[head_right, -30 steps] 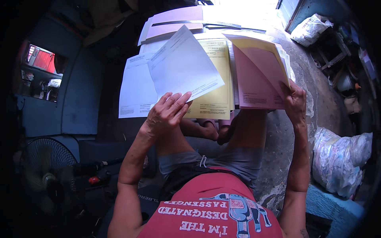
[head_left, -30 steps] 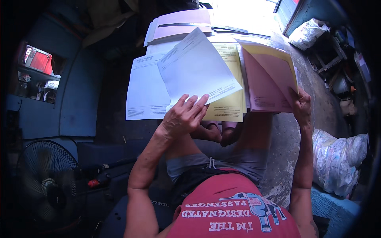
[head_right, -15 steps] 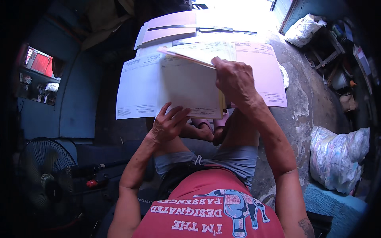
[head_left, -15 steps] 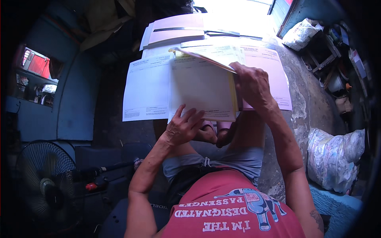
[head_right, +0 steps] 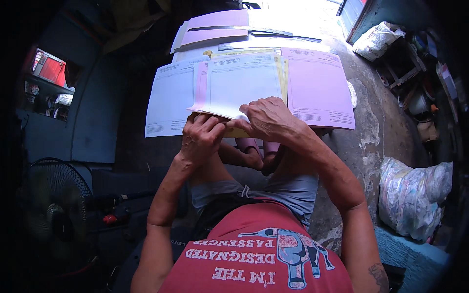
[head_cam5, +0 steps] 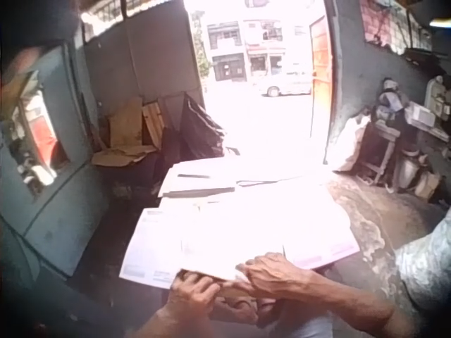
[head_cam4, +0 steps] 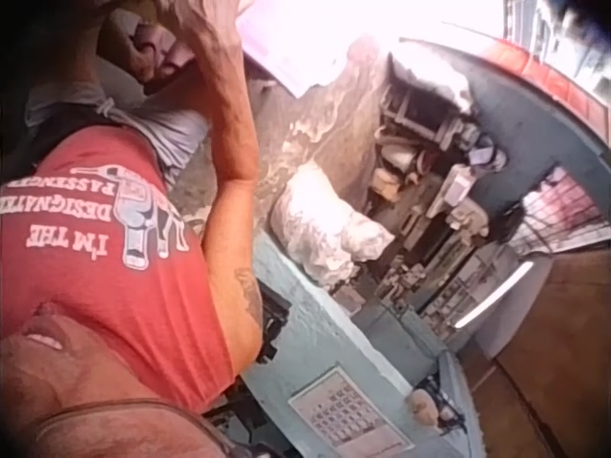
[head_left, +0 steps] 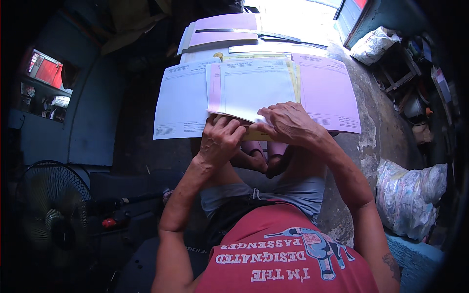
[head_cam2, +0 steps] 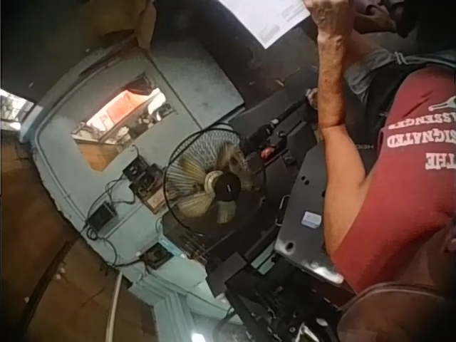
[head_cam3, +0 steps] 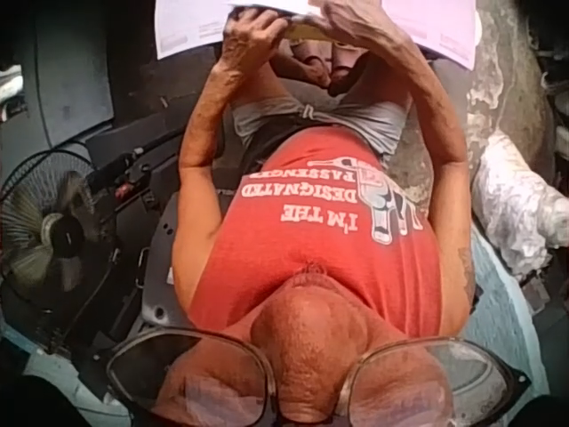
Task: Sorting and organizing different colored printed forms.
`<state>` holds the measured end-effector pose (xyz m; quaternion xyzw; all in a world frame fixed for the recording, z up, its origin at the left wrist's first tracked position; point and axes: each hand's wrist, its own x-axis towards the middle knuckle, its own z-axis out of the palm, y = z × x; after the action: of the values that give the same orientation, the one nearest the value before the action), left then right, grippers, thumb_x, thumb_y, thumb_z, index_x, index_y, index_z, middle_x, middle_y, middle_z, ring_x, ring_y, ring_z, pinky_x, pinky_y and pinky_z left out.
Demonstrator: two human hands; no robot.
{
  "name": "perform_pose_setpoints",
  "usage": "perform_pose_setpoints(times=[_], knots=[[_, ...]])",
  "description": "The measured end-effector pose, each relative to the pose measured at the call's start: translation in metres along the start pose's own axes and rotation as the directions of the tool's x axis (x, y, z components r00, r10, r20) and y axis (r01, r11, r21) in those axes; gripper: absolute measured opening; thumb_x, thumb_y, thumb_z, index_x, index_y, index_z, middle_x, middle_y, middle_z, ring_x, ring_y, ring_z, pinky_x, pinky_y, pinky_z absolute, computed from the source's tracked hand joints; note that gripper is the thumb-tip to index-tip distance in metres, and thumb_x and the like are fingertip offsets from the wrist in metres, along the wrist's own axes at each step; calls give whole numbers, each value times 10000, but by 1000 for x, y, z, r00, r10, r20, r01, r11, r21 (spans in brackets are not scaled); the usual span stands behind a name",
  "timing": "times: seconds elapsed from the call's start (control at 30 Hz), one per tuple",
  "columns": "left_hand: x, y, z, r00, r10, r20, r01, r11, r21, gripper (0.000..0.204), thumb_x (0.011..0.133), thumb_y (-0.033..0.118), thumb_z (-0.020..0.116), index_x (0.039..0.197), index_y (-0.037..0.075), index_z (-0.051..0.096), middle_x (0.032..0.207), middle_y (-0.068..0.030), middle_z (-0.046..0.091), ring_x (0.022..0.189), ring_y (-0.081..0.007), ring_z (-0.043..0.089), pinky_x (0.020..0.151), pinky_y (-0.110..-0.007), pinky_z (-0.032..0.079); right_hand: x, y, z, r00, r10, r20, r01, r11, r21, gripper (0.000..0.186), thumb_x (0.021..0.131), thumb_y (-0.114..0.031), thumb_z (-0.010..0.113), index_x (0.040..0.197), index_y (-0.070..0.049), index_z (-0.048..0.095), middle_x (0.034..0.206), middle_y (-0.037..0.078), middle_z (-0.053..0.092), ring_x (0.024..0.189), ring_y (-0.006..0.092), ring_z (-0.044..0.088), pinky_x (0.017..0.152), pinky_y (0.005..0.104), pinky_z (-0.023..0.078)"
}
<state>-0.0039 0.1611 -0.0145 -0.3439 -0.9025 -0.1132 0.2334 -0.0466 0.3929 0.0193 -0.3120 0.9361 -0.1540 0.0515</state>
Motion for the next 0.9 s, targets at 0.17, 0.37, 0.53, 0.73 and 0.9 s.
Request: perform_pose_setpoints(times=[0.17, 0.37, 0.53, 0.73, 0.9], knots=[[14, 10, -6, 980, 43, -195, -6, 982, 187, 157, 822, 122, 758, 973, 119, 716, 1136, -57, 695, 1080, -268, 648, 1014, -533, 457, -6, 8, 25, 968, -115, -225, 79, 983, -166, 213, 845, -210, 691, 921, -11, 683, 805, 169, 729, 741, 348, 737, 671, 448, 565], [20, 82, 13, 926, 231, -299, -235, 972, 23, 269, 887, 234, 687, 1129, 118, 713, 1236, -62, 683, 1174, -274, 620, 1026, -575, 432, 16, 7, -22, 876, -375, -303, 209, 862, -462, 126, 883, -161, 646, 877, -37, 670, 776, 128, 722, 782, 252, 747, 729, 386, 564], [74, 131, 75, 971, 231, -65, -231, 973, 10, 583, 892, 416, 688, 1345, 58, 615, 1393, -124, 577, 1319, -299, 515, 1093, -645, 350, -3, 45, -63, 779, -551, -299, 255, 714, -652, 177, 873, -158, 683, 1028, -75, 690, 954, 50, 735, 945, 194, 730, 867, 352, 568], [97, 131, 121, 977, 210, -19, -207, 972, 115, 485, 855, 317, 679, 1219, -4, 685, 1281, -166, 623, 1254, -315, 556, 1062, -729, 341, -73, 138, -65, 848, -316, -426, -2, 802, -598, 179, 872, -54, 637, 1037, -73, 702, 1013, 83, 763, 941, 243, 748, 841, 370, 594], [90, 128, 125, 946, 298, -126, -298, 954, 18, 261, 825, 168, 629, 965, -4, 768, 944, -176, 718, 944, -316, 696, 1001, -751, 385, -127, 151, -30, 888, -30, -459, -188, 888, -421, 235, 846, 20, 600, 1041, -66, 700, 1020, 99, 763, 910, 276, 746, 791, 389, 593]])
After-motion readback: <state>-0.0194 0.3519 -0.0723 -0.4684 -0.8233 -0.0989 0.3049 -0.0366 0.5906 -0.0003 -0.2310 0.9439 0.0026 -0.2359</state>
